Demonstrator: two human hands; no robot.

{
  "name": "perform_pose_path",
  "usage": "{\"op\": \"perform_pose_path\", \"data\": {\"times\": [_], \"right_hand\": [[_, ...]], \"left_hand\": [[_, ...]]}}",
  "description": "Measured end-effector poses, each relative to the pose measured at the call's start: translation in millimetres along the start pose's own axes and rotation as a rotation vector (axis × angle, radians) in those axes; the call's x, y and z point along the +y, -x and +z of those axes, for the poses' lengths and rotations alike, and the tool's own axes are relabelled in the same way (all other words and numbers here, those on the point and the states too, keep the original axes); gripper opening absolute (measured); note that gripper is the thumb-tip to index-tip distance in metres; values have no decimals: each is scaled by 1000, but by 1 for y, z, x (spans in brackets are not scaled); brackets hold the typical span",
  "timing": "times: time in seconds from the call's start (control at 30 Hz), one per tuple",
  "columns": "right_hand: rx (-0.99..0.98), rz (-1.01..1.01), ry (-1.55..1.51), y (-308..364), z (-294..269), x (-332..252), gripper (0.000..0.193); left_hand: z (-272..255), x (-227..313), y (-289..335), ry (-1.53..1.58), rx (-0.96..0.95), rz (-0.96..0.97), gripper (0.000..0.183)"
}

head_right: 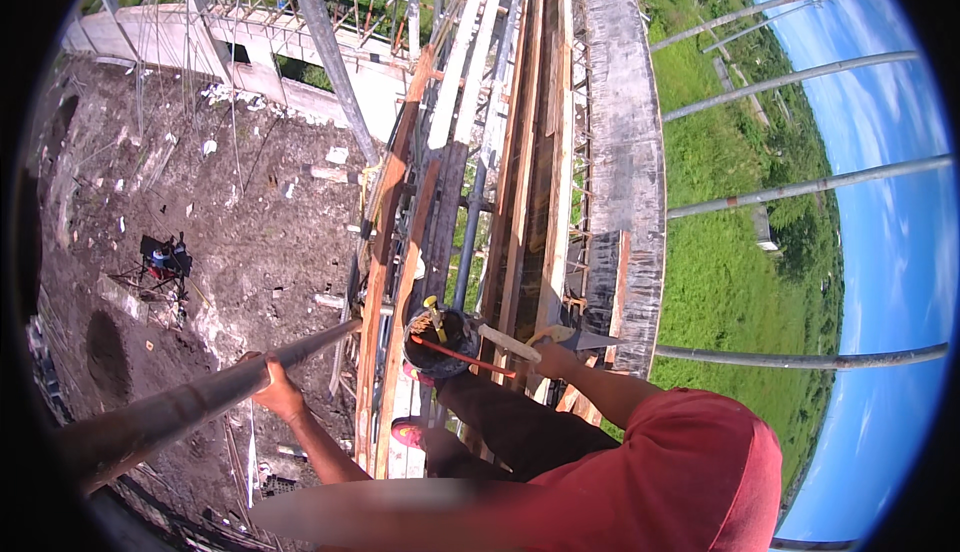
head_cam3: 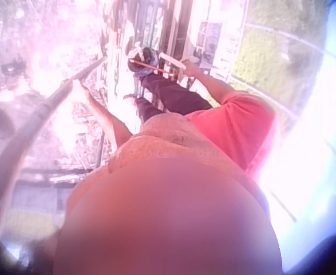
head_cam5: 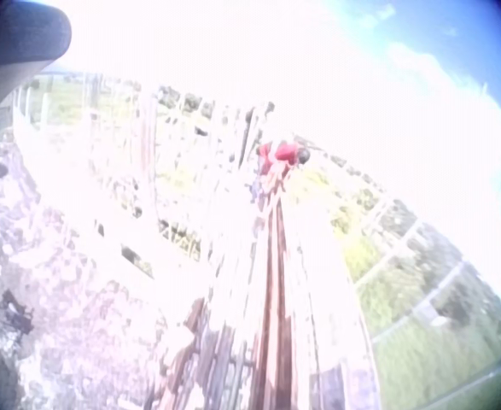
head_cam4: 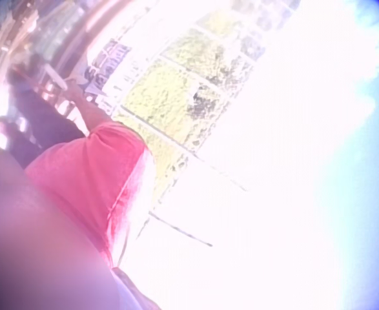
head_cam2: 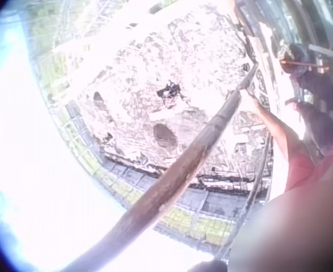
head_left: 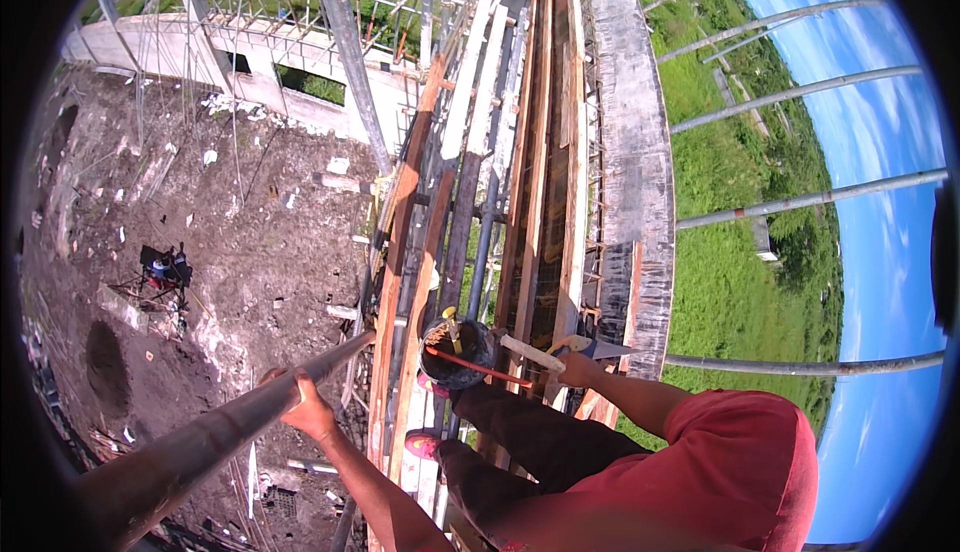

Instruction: The person assembles scaffolding components on a construction site, using a hammer to secure wooden planks and metal rods. They repeatedly position and fasten pieces while moving along the structure.

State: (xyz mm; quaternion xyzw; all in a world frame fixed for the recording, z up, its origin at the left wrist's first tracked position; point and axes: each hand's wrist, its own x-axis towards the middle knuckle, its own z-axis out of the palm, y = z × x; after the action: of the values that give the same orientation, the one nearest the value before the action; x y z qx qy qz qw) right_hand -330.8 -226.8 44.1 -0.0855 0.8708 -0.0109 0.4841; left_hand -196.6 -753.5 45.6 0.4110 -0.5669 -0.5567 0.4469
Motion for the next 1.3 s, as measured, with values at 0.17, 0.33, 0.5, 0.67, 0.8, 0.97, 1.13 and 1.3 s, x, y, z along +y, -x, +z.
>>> {"op": "perform_pose_path", "data": {"times": [0.17, 0.33, 0.5, 0.67, 0.8, 0.97, 1.13, 1.3], "right_hand": [[43, -22, -31, 6, 4, -3, 46], [66, 9, -3, 19, 12, -2, 43], [98, -25, 36, 37, 25, 15, 43], [40, -19, 29, 62, 27, 38, 47], [47, -41, 94, 87, 22, 53, 48], [122, 30, 83, 113, 19, 67, 40], [123, 122, -269, 113, -16, 56, 35], [454, 32, -911, 87, -165, 6, 20]], "left_hand": [[0, 1, 2, 8, -4, -34, 49], [1, 0, 3, 21, -12, -90, 45], [4, 11, -1, -94, 15, -200, 38], [6, 34, -5, -236, -89, -176, 34], [5, 48, -5, -367, -95, -160, 37], [3, 106, -18, -450, -85, -28, 59], [6, 191, -43, -298, 40, 167, 55], [7, 215, -55, -144, -139, 26, 38]]}}
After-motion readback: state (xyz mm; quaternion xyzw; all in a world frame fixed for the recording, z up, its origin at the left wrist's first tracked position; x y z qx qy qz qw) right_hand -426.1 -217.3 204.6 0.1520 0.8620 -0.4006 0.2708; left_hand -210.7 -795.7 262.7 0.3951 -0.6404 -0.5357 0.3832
